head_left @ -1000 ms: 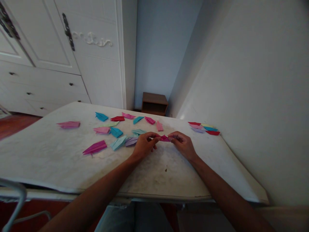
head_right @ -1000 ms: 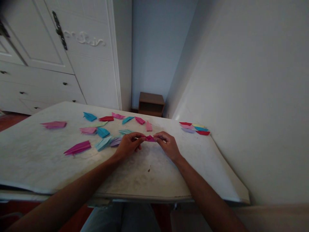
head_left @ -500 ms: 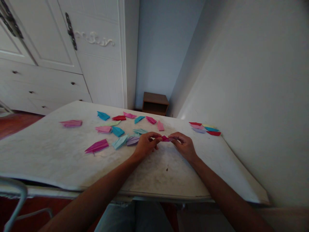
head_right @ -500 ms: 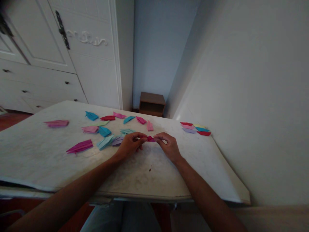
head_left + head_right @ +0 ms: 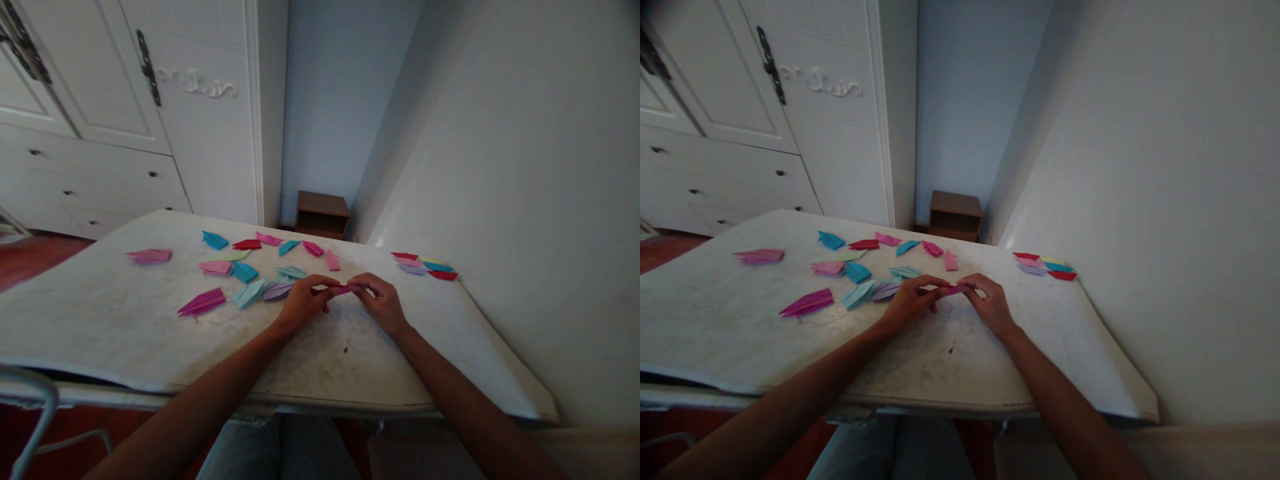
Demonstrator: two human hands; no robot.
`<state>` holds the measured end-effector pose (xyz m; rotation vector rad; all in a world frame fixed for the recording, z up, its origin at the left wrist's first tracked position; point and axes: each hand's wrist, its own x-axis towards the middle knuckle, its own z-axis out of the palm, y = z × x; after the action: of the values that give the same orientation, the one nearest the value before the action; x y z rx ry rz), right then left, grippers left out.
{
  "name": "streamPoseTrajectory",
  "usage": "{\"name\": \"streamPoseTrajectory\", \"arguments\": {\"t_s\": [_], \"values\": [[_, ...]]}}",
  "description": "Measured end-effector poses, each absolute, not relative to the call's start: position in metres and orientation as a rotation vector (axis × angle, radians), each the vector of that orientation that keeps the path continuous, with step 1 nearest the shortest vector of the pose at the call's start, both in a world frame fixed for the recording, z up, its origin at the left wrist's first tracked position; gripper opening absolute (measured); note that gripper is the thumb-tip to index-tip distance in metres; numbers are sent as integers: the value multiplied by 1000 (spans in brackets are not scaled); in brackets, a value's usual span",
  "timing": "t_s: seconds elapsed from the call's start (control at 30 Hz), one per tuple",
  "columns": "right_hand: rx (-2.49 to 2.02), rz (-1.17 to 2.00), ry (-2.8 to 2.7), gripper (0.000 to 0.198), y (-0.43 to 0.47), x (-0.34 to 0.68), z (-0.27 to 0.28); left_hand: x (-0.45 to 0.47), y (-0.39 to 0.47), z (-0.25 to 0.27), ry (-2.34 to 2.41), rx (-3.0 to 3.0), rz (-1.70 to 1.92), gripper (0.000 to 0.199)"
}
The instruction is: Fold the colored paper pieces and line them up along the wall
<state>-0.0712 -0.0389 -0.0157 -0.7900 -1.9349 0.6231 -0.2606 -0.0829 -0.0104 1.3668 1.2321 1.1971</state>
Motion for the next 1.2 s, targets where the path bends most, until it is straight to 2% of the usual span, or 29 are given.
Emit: {"name": "streamPoseTrajectory", "arguments": {"t_s": [0.53, 0.77, 0.9, 1.1, 1.2], "values": [[-820, 690, -1894, 15, -41, -72, -15, -260, -80, -14, 1260, 1356, 1326, 17], [-854, 1097, -1769, 37, -37, -74, -28, -261, -79, -13, 1211, 1288, 1380, 18], [-884, 1122, -1733, 35, -36, -76, -26, -260, -80, -12, 1220, 1274, 1350, 21], [-901, 1147, -1640, 37, -33, -76, -21, -260, -82, -10, 1197, 1235, 1298, 36], [-930, 1134, -1584, 39, -30, -74, -20, -260, -82, -9, 1193, 1229, 1303, 32]]}}
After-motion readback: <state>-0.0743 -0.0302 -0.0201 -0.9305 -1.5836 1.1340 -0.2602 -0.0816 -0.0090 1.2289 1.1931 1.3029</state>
